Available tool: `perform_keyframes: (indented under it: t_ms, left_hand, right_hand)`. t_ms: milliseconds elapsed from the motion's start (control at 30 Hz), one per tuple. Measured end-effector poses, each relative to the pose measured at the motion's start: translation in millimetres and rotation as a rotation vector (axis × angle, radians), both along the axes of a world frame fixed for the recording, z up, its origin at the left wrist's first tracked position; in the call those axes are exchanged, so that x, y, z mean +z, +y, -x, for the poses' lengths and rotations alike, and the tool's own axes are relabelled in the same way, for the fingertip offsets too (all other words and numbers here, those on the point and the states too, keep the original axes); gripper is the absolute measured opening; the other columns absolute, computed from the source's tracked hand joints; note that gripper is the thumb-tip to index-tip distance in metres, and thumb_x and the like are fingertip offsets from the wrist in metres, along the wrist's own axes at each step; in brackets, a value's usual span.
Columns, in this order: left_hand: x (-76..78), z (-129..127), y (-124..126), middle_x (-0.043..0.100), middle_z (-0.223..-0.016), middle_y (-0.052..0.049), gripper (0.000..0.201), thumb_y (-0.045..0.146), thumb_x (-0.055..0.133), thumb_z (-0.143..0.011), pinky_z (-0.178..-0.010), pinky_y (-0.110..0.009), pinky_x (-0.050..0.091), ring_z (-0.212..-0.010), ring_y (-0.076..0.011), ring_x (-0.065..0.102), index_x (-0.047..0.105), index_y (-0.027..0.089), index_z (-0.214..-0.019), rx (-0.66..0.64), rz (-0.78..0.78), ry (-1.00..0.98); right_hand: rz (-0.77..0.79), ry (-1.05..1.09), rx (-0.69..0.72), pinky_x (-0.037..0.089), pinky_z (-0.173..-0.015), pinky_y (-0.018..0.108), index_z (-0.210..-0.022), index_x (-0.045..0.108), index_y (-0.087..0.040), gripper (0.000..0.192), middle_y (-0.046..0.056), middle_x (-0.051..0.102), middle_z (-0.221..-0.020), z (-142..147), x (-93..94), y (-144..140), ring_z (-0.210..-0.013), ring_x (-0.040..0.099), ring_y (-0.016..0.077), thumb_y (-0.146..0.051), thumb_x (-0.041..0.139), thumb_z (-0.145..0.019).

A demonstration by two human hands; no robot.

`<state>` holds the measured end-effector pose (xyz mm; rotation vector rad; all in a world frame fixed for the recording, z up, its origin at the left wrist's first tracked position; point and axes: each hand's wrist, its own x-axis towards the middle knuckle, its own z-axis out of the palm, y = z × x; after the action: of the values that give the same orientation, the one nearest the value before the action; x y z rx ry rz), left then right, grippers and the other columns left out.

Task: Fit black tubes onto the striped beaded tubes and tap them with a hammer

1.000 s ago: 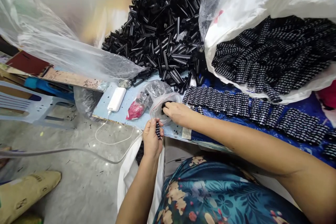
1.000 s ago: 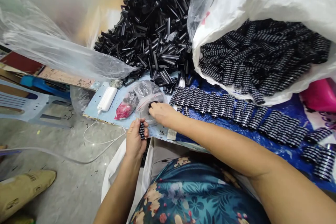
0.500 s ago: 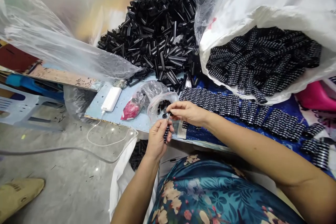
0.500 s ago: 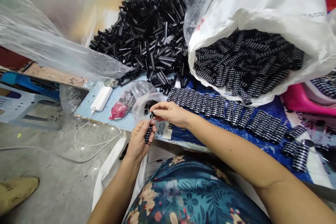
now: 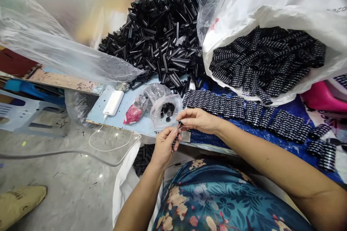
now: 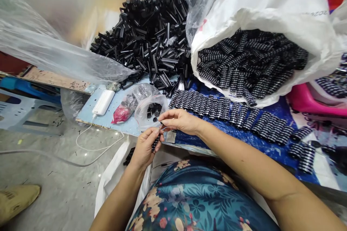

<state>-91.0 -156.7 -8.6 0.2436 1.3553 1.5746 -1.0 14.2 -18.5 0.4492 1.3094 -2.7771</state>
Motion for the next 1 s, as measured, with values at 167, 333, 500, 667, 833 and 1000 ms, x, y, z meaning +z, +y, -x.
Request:
perform_keyframes:
  t_ms: [167, 333, 500, 667, 833, 1000]
  left_hand:
    - [-1.5, 1.6, -3.9, 0.058, -0.066, -0.002, 0.036, 0.045, 0.073, -0.080, -0.042, -0.017, 0.023, -0.041, -0.0028, 0.041, 0.065, 0.010, -0.083, -0.009, -0.019, -0.013]
    - [-5.0, -3.1, -4.8, 0.058, -0.066, -0.002, 0.039, 0.047, 0.074, -0.079, -0.042, -0.017, 0.023, -0.041, -0.0023, 0.039, 0.060, 0.010, -0.083, 0.009, -0.020, -0.025]
    - [-5.0, -10.6, -3.8, 0.062, -0.077, -0.001, 0.051, 0.052, 0.077, -0.076, -0.040, -0.016, 0.029, -0.048, -0.0057, 0.046, 0.050, 0.019, -0.105, 0.217, -0.043, -0.109]
    - [-5.7, -1.1, -10.2, 0.058, -0.068, 0.001, 0.051, 0.054, 0.074, -0.077, -0.042, -0.016, 0.030, -0.045, -0.0051, 0.044, 0.057, 0.017, -0.107, 0.344, -0.047, -0.028]
    - [-8.1, 7.2, -12.5, 0.058, -0.069, 0.000, 0.047, 0.053, 0.073, -0.077, -0.040, -0.016, 0.027, -0.043, -0.0052, 0.044, 0.058, 0.014, -0.099, 0.332, -0.017, -0.108]
    - [-9.9, 9.4, -14.3, 0.058, -0.070, -0.001, 0.048, 0.052, 0.074, -0.076, -0.040, -0.016, 0.026, -0.043, -0.0053, 0.044, 0.058, 0.013, -0.099, 0.323, 0.004, -0.119]
  right_hand:
    - [-0.058, -0.014, -0.005, 0.057, -0.079, 0.028, -0.106, 0.066, -0.011, 0.042, 0.007, 0.069, -0.089, 0.9, -2.4, -2.3, -0.083, 0.069, 0.0156, -0.036, 0.083, -0.077]
    - [-0.173, -0.005, 0.034, 0.056, -0.079, 0.027, -0.106, 0.068, -0.011, 0.041, 0.007, 0.069, -0.092, 3.4, -4.7, -2.7, -0.080, 0.067, 0.0133, -0.036, 0.083, -0.077]
    - [-0.446, 0.144, 0.139, 0.054, -0.073, 0.026, -0.111, 0.068, -0.011, 0.040, 0.006, 0.067, -0.094, 13.1, -6.1, -11.1, -0.078, 0.064, 0.0136, -0.036, 0.077, -0.081]
    - [-1.303, 0.056, 0.050, 0.048, -0.079, 0.029, -0.113, 0.064, -0.012, 0.022, 0.008, 0.064, -0.099, 44.8, -6.2, -18.7, -0.087, 0.061, 0.0168, -0.025, 0.055, -0.098]
    - [-1.817, 0.041, 0.432, 0.043, -0.075, 0.031, -0.096, 0.065, -0.010, 0.014, 0.011, 0.059, -0.097, 70.9, -6.5, -23.7, -0.088, 0.057, 0.0225, -0.008, 0.051, -0.092]
    - [-1.710, 0.055, 0.330, 0.043, -0.072, 0.029, -0.095, 0.063, -0.011, 0.012, 0.012, 0.055, -0.101, 65.6, -10.0, -20.2, -0.084, 0.056, 0.0188, -0.007, 0.052, -0.090]
